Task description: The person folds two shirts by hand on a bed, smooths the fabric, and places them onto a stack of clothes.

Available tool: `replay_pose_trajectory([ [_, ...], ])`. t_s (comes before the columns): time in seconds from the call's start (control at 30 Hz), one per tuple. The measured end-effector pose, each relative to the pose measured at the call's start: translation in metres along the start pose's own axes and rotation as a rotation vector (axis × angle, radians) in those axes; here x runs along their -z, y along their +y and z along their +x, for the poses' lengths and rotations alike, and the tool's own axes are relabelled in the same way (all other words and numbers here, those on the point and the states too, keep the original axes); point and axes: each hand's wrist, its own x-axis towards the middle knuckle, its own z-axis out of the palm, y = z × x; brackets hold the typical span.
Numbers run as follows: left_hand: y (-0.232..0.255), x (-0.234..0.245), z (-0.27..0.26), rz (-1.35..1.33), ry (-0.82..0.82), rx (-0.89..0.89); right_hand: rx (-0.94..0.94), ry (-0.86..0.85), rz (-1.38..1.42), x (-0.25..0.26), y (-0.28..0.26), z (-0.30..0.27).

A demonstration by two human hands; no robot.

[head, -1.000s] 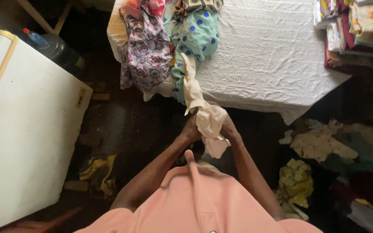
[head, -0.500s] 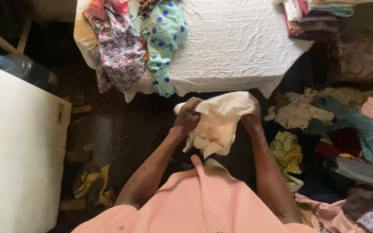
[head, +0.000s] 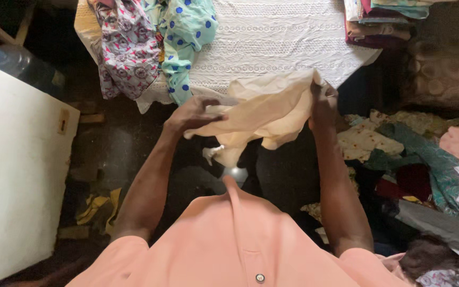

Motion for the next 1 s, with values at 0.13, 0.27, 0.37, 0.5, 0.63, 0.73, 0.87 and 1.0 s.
replay_pose_trajectory([
  [0.13,0.007,-0.007,-0.005,-0.005,0.152,0.31,0.007,-0.076,0.074,0.016,0.005,0.028],
  [0.27,0.051,-0.027,-0.003,0.223,0.418,0.247,-0.062,-0.296,0.098,0.015,0.019,0.045],
  [0.37,0.109,-0.054,0.008,0.465,0.758,-0.336,-0.143,-0.59,-0.001,-0.009,0.023,0.05],
  [0.5,0.136,-0.081,0.026,0.344,0.5,-0.42,0.141,-0.907,-0.334,-0.048,-0.002,0.038],
  [0.63,0.113,-0.094,0.036,0.083,0.415,-0.115,0.116,-0.791,-0.29,-0.051,-0.019,0.02],
  [0.73,0.107,-0.098,0.037,0.056,0.4,-0.122,-0.056,-0.607,-0.767,-0.034,0.008,0.007],
  [0.87,0.106,-0.105,0.031,0.153,0.332,-0.015,0.312,-0.398,-0.8,-0.002,0.063,-0.018],
  [1.0,0.107,-0.096,0.015,0.236,0.405,-0.09,0.192,-0.253,-0.977,0.02,0.079,-0.017],
])
